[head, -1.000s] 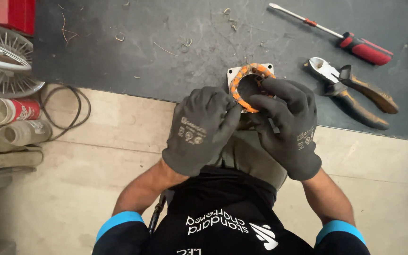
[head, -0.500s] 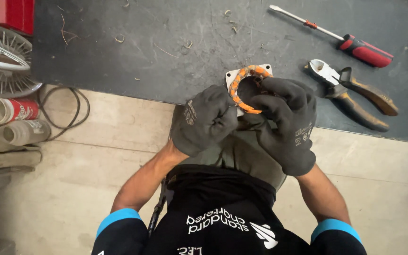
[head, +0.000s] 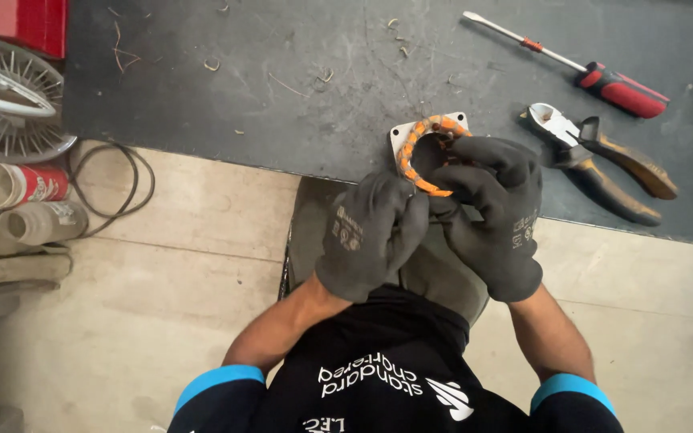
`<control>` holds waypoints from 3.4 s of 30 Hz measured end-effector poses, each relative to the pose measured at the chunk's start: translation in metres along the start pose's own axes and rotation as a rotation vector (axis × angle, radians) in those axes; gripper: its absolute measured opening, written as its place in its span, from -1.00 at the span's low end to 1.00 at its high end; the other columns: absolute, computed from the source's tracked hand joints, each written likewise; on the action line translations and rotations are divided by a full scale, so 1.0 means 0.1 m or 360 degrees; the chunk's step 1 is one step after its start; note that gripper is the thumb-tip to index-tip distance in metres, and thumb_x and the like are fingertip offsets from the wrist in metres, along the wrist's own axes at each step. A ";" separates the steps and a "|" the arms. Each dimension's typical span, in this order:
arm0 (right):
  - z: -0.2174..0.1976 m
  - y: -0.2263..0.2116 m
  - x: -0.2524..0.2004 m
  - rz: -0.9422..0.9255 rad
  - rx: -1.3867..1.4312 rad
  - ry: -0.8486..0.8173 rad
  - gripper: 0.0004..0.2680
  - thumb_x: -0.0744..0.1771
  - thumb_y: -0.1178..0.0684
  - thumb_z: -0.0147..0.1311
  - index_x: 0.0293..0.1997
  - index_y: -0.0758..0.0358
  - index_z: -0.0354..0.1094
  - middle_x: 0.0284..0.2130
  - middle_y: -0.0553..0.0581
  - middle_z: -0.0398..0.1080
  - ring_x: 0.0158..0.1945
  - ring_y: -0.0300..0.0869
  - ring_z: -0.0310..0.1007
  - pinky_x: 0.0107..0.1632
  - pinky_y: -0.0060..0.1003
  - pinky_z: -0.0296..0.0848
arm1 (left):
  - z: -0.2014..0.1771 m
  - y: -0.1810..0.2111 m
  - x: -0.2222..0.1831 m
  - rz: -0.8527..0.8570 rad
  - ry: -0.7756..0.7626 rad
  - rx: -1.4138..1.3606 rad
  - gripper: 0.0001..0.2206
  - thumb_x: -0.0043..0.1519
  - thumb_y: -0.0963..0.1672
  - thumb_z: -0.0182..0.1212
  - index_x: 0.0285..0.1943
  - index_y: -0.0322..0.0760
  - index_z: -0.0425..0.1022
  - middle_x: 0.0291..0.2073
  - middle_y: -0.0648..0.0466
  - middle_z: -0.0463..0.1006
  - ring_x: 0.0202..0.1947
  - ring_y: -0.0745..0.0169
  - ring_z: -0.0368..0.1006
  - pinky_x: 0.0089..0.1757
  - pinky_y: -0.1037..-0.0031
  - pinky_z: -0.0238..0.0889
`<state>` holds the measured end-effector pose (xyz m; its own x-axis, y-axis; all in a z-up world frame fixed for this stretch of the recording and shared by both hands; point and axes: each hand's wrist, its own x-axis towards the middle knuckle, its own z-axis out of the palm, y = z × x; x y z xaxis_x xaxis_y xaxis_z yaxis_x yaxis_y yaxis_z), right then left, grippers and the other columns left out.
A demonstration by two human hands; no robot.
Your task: Repairing or disassembling a small electric motor stator using pliers and a screwdriver
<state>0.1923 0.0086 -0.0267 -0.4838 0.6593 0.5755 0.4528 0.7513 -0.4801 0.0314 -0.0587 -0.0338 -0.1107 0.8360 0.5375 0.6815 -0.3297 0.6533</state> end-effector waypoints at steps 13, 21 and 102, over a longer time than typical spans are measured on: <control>0.05 -0.01 -0.03 0.0014 0.0101 0.0011 -0.79 0.36 -0.14 0.28 -0.02 0.09 0.53 -0.05 0.16 0.36 0.03 0.08 0.43 0.13 -0.06 0.29 | -0.06 -0.11 -0.04 -0.0296 0.0280 -0.0296 -0.73 0.29 -0.11 0.32 0.12 -0.28 0.51 -0.12 -0.08 0.59 -0.03 -0.18 0.57 -0.04 0.13 0.47; 0.02 0.07 -0.05 -0.0076 0.0222 -0.0006 -0.84 0.36 -0.07 0.27 -0.04 0.10 0.54 -0.02 0.19 0.35 0.06 0.18 0.38 0.11 0.02 0.35 | 0.05 -0.03 0.09 -0.0343 0.0440 -0.0338 -0.80 0.16 -0.15 0.37 -0.08 -0.25 0.51 -0.28 -0.03 0.52 -0.20 -0.16 0.56 -0.12 0.14 0.45; -1.32 -0.49 -0.81 0.0300 -0.0921 -0.0945 -0.66 0.28 0.09 0.30 0.20 0.11 0.52 0.08 0.13 0.58 -0.31 -0.15 0.53 -0.40 -0.28 0.33 | -0.05 -0.46 0.21 -0.0079 -0.0372 0.0090 -0.05 0.01 0.10 0.68 0.47 -0.26 0.14 0.27 -0.01 0.48 0.21 0.00 0.49 0.19 0.16 0.31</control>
<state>0.3078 -0.0855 0.0377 -0.6014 0.7989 -0.0004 0.7987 0.6012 -0.0260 -0.0058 -0.0289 -0.0495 0.0209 0.9315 0.3633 0.7196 -0.2662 0.6413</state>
